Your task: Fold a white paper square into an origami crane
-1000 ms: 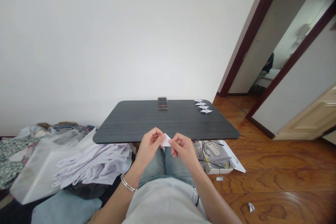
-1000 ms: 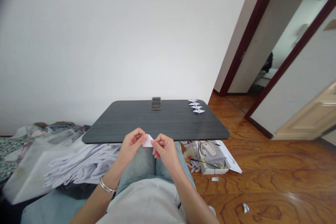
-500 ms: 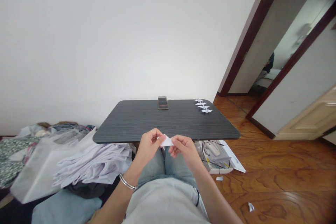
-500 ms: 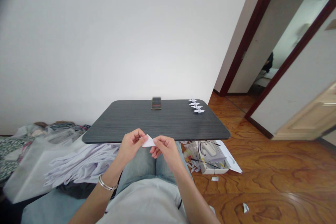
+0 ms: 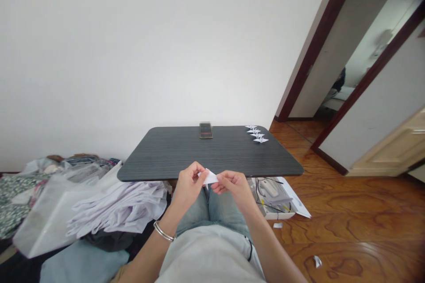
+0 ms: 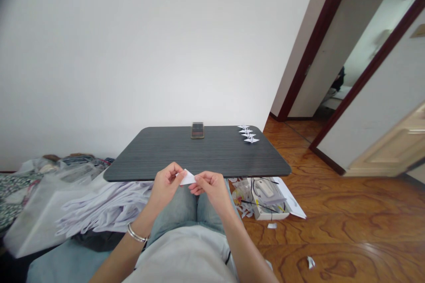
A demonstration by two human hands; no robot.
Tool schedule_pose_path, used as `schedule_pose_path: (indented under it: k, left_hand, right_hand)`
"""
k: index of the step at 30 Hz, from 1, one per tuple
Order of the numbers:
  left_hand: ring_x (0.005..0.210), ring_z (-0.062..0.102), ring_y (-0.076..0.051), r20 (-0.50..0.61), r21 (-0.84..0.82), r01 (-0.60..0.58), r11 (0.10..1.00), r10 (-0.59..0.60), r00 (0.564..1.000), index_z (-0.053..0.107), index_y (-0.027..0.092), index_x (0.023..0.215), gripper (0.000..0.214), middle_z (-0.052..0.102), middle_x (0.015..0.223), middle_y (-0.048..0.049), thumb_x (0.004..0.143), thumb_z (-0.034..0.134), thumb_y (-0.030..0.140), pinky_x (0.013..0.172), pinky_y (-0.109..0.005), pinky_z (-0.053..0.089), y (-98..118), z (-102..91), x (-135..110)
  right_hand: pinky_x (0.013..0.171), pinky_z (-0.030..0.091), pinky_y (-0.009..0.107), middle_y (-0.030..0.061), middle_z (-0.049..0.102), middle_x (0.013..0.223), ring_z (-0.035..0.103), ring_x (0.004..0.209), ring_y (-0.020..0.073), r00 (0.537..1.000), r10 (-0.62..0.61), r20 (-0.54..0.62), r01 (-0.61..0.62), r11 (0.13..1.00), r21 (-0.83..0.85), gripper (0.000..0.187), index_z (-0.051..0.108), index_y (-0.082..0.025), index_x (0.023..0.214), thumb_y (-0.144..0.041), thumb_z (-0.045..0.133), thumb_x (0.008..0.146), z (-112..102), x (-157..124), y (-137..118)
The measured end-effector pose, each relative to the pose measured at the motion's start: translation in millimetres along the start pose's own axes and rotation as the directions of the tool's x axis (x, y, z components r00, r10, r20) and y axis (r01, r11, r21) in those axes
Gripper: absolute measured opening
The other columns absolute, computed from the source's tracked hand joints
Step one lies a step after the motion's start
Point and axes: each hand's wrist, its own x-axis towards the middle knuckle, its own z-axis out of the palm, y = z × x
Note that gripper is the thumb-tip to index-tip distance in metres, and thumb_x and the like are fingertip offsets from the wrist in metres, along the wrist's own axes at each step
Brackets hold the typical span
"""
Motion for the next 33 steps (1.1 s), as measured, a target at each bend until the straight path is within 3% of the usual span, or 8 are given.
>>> schedule_pose_path:
  k: [4, 13, 21, 33]
  left_hand:
    - [0.047, 0.046, -0.008, -0.082, 0.077, -0.069, 0.995, 0.075, 0.994, 0.049, 0.016, 0.063, 0.022, 0.050, 0.053, 0.0044, 0.078, 0.052, 0.031, 0.046, -0.018, 0.036, -1, -0.3, -1]
    - [0.051, 0.047, -0.008, -0.152, 0.179, -0.161, 0.971, 0.189, 0.970, 0.051, 0.016, 0.066, 0.021, 0.052, 0.057, 0.0035, 0.081, 0.051, 0.030, 0.050, -0.018, 0.038, -4, 1.2, -5]
    - [0.052, 0.048, -0.009, -0.183, 0.158, -0.166, 0.973, 0.194, 0.964, 0.052, 0.016, 0.067, 0.021, 0.053, 0.059, 0.0027, 0.081, 0.051, 0.031, 0.050, -0.018, 0.039, -6, 1.8, -6]
    - [0.053, 0.048, -0.009, -0.177, 0.228, -0.199, 0.953, 0.242, 0.954, 0.052, 0.016, 0.068, 0.019, 0.053, 0.060, 0.0029, 0.082, 0.051, 0.029, 0.052, -0.019, 0.038, -6, 2.0, -8]
  right_hand:
    - [0.046, 0.050, 0.020, 0.0056, 0.069, 0.057, 0.063, 0.047, 0.0125, 1.000, -0.018, -0.015, 0.018, 0.998, 0.057, 0.037, 0.067, -0.013, 0.072, -0.048, 0.058, 0.075, 1, -1, 0]
    - [0.045, 0.049, 0.018, 0.0028, 0.067, 0.055, 0.061, 0.045, 0.0104, 0.999, -0.051, 0.012, 0.050, 0.998, 0.026, 0.029, 0.062, -0.014, 0.063, -0.042, 0.066, 0.071, 4, -3, -5]
    - [0.051, 0.051, 0.018, 0.0022, 0.068, 0.061, 0.062, 0.051, 0.0098, 0.988, -0.153, 0.009, 0.153, 0.988, 0.019, 0.022, 0.063, -0.016, 0.071, -0.037, 0.067, 0.072, 5, -6, -4]
    - [0.047, 0.050, 0.019, 0.0031, 0.067, 0.056, 0.061, 0.047, 0.0108, 0.993, -0.115, -0.017, 0.114, 0.993, -0.031, 0.029, 0.061, -0.015, 0.062, -0.042, 0.064, 0.072, 7, -8, -11]
